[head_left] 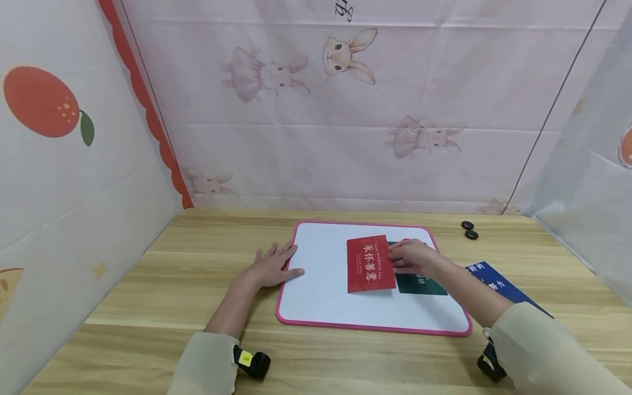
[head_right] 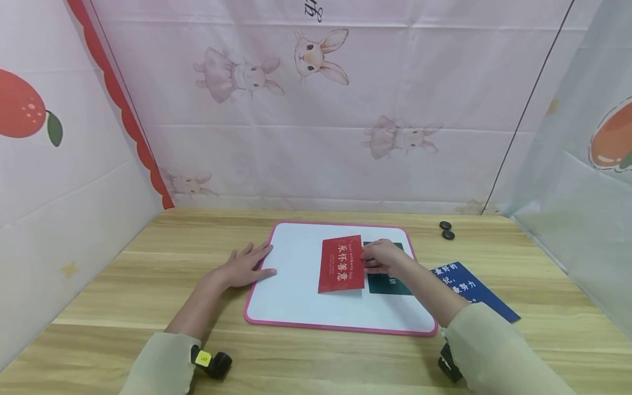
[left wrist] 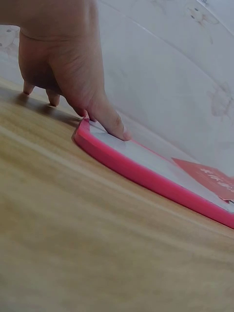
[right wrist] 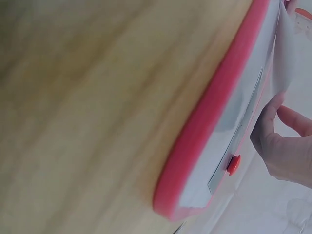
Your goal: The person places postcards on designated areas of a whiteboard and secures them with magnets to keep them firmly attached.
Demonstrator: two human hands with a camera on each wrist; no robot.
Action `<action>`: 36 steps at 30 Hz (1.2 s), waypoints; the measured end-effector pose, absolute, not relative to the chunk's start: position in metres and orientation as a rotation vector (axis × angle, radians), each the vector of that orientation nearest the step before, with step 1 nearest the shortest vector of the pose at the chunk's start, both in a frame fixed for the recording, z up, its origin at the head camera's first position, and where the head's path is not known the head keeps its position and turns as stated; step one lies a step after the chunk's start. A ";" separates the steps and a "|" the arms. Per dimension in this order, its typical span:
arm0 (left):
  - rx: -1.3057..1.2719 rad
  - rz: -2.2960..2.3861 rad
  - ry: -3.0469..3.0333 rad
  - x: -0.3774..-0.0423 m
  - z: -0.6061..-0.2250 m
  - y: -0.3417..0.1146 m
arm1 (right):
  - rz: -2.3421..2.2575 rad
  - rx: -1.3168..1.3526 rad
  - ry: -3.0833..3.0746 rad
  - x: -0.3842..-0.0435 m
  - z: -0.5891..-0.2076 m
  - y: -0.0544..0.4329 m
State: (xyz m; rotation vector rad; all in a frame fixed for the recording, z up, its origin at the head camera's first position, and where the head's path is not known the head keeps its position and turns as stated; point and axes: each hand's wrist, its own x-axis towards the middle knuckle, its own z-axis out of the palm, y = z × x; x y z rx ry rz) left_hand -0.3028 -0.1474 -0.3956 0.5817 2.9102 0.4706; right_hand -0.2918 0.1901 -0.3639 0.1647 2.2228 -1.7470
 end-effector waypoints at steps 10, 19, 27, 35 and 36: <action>0.575 0.473 2.911 -0.304 -0.397 -0.147 | -1.596 0.134 2.355 -0.299 -0.367 0.183; 0.564 0.467 2.901 -0.304 -0.395 -0.147 | -1.474 0.156 2.432 -0.304 -0.368 0.179; 0.566 0.468 2.897 -0.304 -0.392 -0.147 | -1.439 0.133 2.434 -0.305 -0.367 0.180; 0.564 0.462 2.901 -0.304 -0.394 -0.148 | -1.420 0.109 2.465 -0.306 -0.368 0.181; 0.567 0.467 2.900 -0.304 -0.394 -0.148 | -1.414 0.105 2.471 -0.306 -0.368 0.180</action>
